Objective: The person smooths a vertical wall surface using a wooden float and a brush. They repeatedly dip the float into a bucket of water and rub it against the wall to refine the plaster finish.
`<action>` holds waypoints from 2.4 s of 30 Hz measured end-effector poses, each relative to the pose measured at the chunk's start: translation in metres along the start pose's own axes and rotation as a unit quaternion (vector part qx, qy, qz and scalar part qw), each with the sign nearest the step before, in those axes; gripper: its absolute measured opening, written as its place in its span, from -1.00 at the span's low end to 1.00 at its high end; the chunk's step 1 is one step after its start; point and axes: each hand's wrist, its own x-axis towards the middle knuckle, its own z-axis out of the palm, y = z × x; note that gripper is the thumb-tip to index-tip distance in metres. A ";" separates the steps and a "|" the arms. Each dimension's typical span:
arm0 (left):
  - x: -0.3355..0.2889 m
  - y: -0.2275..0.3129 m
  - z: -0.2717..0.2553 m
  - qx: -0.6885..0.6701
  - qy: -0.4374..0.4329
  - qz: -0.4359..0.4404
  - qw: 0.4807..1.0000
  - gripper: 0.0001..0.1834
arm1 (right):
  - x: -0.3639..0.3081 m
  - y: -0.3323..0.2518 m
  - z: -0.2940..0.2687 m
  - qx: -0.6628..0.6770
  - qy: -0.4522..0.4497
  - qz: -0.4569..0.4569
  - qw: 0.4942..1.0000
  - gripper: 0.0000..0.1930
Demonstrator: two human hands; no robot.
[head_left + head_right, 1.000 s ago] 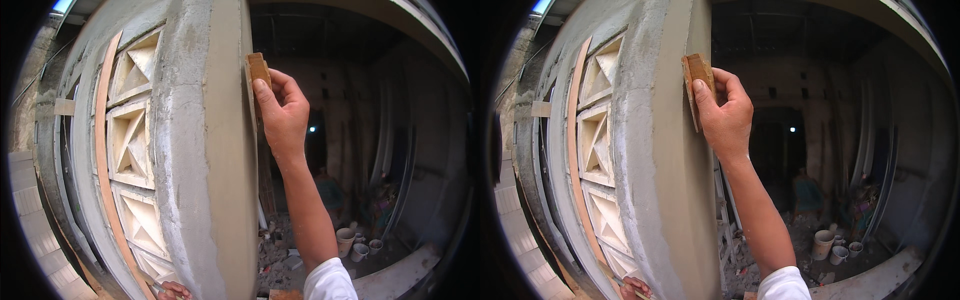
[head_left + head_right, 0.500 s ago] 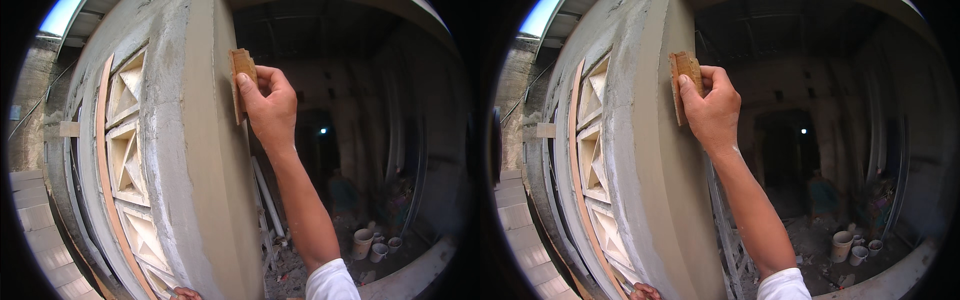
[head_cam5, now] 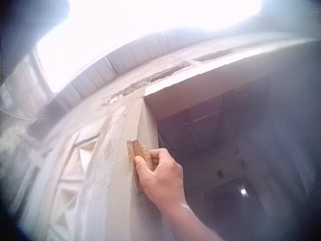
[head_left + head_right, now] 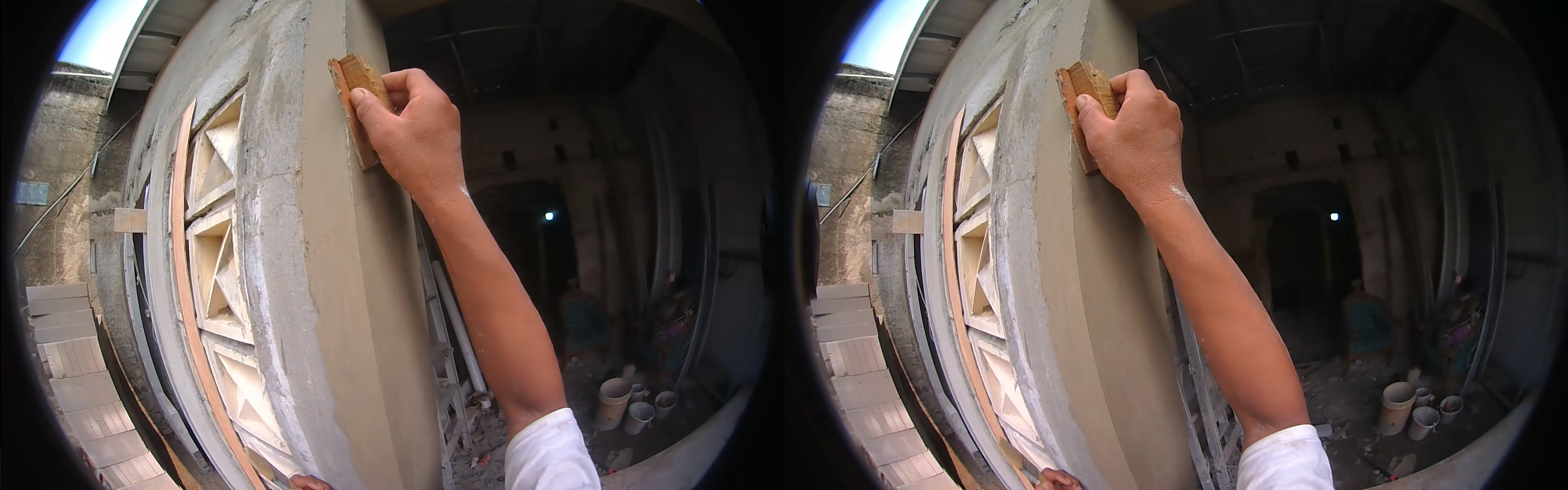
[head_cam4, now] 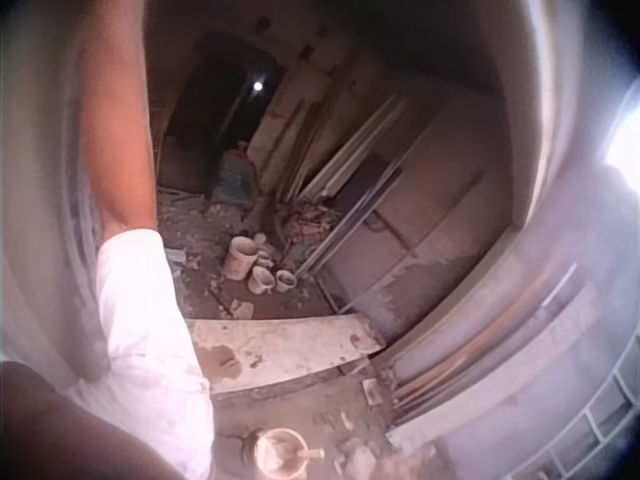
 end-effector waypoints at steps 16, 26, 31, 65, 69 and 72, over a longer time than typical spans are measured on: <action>0.003 -0.010 0.006 -0.048 -0.002 0.036 0.998 -0.32 | 0.069 0.018 0.017 -0.052 -0.001 0.015 0.999 -0.63; -0.001 -0.009 0.002 -0.040 0.013 0.006 0.999 -0.31 | 0.108 0.005 0.017 0.033 0.025 0.038 0.998 -0.60; 0.001 -0.018 0.003 -0.063 0.018 -0.003 0.998 -0.31 | 0.137 0.001 0.033 -0.081 -0.030 0.106 0.991 -0.54; -0.002 -0.015 0.000 -0.043 0.034 -0.003 0.998 -0.30 | 0.166 0.038 0.021 -0.070 -0.012 0.181 0.981 -0.52; -0.001 -0.013 0.005 -0.052 0.041 -0.002 0.998 -0.30 | 0.210 0.010 0.040 -0.053 0.058 0.137 0.987 -0.53; -0.002 -0.014 0.006 -0.043 0.058 -0.009 0.997 -0.31 | 0.229 -0.008 0.051 -0.054 0.029 0.126 0.990 -0.55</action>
